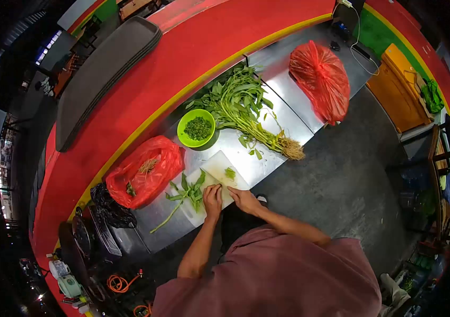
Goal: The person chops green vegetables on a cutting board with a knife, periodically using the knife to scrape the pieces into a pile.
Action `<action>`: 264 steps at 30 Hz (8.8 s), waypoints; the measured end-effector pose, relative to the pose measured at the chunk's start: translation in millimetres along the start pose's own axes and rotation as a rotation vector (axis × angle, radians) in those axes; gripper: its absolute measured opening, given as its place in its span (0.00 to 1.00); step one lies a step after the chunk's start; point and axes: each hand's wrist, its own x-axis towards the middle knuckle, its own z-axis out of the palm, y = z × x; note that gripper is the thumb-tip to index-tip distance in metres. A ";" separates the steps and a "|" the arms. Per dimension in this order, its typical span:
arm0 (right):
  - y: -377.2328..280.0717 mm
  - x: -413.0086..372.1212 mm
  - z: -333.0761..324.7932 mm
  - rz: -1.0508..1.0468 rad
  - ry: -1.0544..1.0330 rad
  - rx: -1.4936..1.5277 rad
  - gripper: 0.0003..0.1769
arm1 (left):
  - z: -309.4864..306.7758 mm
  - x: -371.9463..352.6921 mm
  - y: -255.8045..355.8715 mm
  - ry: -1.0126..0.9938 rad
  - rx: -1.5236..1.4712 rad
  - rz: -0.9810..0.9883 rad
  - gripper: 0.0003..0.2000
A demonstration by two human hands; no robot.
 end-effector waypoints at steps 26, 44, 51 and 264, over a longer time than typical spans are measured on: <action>-14.4 -17.9 -19.5 0.103 0.011 0.032 0.22 | 2.7 11.5 -5.0 -0.015 -0.046 0.005 0.06; -3.4 -7.0 -7.1 0.027 0.013 -0.050 0.23 | 3.2 8.7 -7.6 -0.035 -0.007 -0.009 0.06; -7.9 14.6 -1.1 -0.007 0.012 -0.012 0.23 | 6.9 7.9 -6.9 -0.021 -0.032 -0.029 0.06; -23.4 -4.4 -7.7 0.112 0.129 -0.080 0.23 | -0.7 26.2 -9.3 -0.075 -0.089 0.061 0.08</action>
